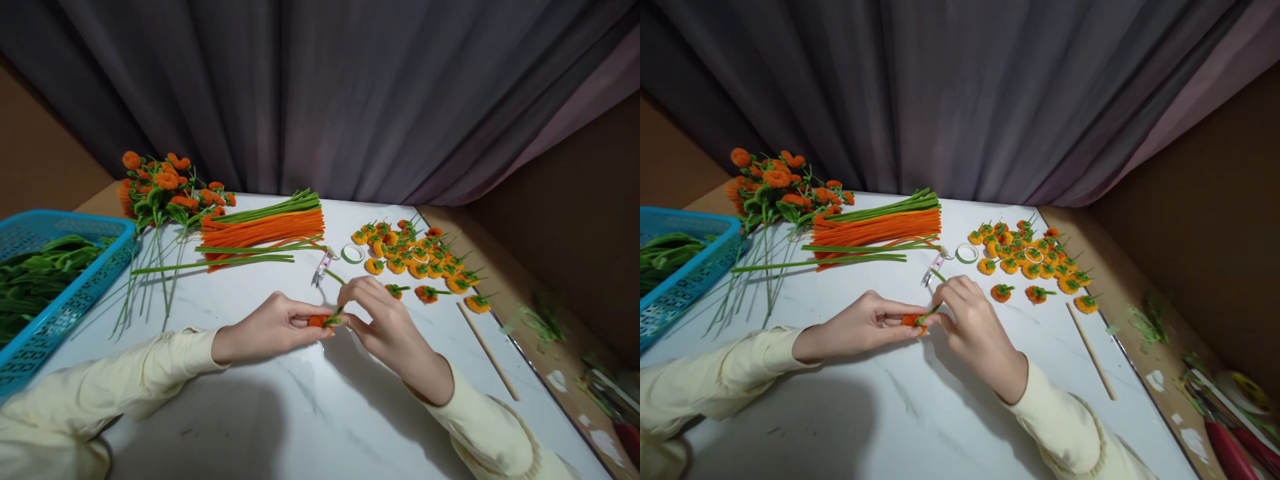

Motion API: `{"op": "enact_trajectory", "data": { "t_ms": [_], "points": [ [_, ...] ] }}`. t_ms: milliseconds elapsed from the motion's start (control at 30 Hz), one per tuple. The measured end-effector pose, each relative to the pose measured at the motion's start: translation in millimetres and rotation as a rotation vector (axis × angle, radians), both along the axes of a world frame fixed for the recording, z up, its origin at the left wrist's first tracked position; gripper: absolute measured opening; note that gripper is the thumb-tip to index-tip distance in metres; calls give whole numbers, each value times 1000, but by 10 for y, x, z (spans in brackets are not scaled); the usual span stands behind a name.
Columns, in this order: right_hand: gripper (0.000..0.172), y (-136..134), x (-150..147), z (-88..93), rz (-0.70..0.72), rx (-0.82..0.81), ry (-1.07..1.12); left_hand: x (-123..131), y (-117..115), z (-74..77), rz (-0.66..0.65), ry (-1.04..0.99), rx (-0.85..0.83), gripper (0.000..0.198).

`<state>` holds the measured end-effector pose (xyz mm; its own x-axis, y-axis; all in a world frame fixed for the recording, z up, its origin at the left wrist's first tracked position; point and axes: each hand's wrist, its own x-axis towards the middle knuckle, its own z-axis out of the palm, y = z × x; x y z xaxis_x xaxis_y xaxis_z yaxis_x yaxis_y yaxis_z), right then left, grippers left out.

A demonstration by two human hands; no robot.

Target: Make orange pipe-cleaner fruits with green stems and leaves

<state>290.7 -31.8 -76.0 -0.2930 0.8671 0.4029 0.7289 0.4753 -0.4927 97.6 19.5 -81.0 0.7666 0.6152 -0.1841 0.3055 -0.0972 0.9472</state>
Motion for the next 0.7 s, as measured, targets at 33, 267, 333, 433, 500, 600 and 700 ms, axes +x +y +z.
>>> {"op": "enact_trajectory", "data": {
  "t_ms": [33,267,333,433,500,600,700],
  "points": [
    [10,5,4,-14,-51,32,-8,-3,6,-28,5,3,21,34],
    [26,37,-27,-20,-48,-522,141,-35,14,-233,50,-68,735,32],
    [34,53,-50,-4,-8,-768,332,-38,-1,-267,12,-87,987,32],
    [45,77,-75,-20,35,-957,535,-43,-16,-342,-35,-38,1284,33],
    [50,90,-87,-66,40,-985,576,-52,-14,-415,-61,16,1371,36],
    [50,101,-111,-151,14,-989,624,-71,-5,-510,-91,51,1368,44],
    [45,106,-139,-201,-40,-977,689,-78,-11,-521,-121,56,1319,47]
  ]
}}
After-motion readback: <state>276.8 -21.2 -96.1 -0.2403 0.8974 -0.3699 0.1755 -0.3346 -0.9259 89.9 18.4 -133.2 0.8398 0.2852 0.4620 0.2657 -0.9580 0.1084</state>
